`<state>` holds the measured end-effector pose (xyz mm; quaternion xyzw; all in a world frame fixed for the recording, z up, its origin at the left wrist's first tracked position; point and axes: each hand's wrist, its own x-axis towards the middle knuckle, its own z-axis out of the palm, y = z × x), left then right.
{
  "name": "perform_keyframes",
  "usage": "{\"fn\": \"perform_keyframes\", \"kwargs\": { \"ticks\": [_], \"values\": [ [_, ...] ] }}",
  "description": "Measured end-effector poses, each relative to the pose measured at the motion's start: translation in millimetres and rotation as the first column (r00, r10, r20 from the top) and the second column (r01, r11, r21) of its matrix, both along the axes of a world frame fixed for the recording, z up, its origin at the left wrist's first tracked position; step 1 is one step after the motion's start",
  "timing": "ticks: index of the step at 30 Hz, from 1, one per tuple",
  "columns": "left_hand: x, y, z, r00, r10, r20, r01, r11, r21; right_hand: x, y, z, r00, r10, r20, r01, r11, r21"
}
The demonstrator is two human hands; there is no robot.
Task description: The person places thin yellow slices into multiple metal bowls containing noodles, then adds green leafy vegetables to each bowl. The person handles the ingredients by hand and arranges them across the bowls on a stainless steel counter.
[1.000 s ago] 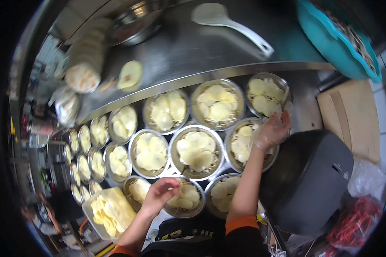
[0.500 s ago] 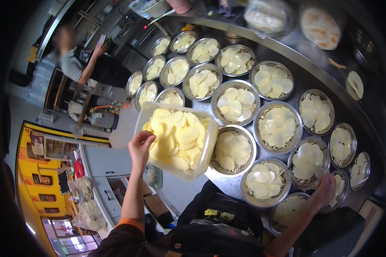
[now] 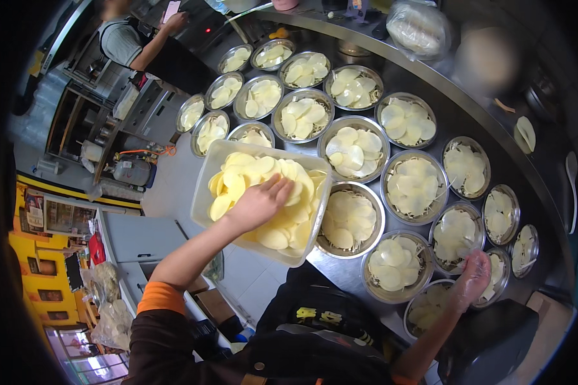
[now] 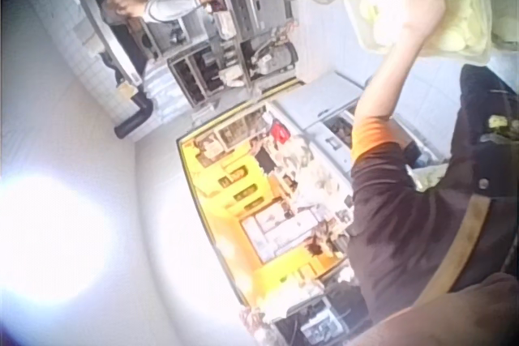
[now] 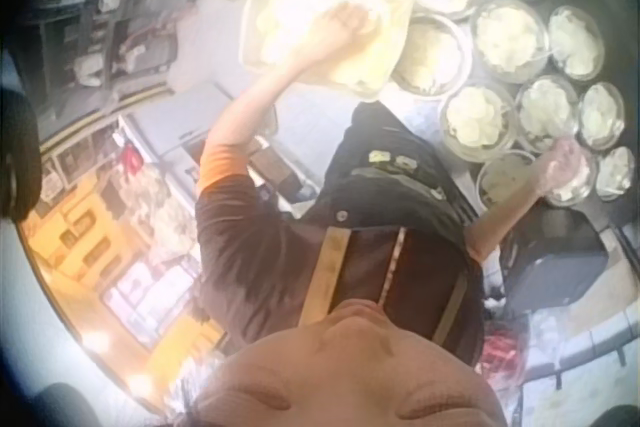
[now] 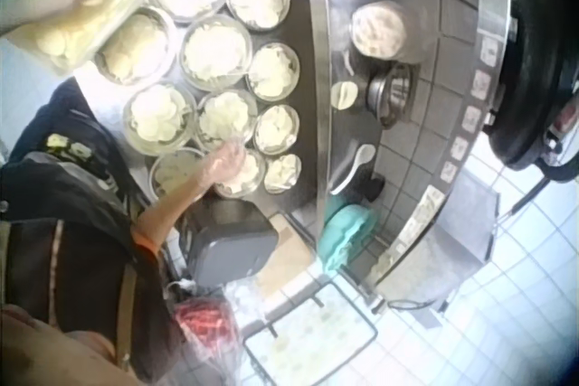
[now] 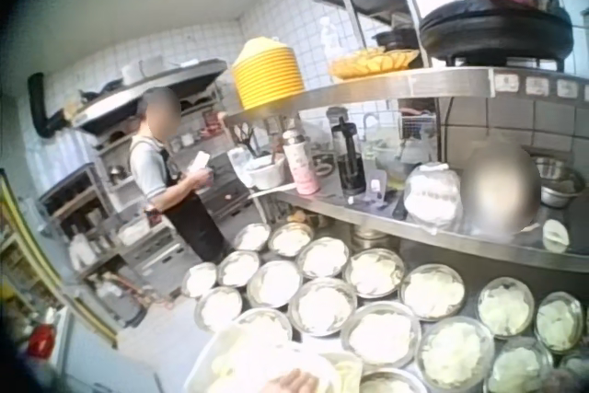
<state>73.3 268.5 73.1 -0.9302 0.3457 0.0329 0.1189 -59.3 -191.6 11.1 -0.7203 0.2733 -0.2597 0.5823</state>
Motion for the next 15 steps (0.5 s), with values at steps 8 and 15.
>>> {"fn": "perform_keyframes", "kwargs": {
  "ticks": [8, 15],
  "values": [
    [-3.2, 20.1, 31.6, 0.576, -0.013, -0.818, -0.813, -0.111, -0.571, -17.0, 14.0, -4.2, 0.996, 0.050, -0.078, -0.046, 0.998, 0.051],
    [-43.7, -66.3, 43.9, 0.528, -0.362, -0.768, -0.805, -0.500, -0.318, 2.7, 105.4, 61.8, 0.793, 0.598, -0.117, -0.549, 0.784, 0.289]
  ]
}}
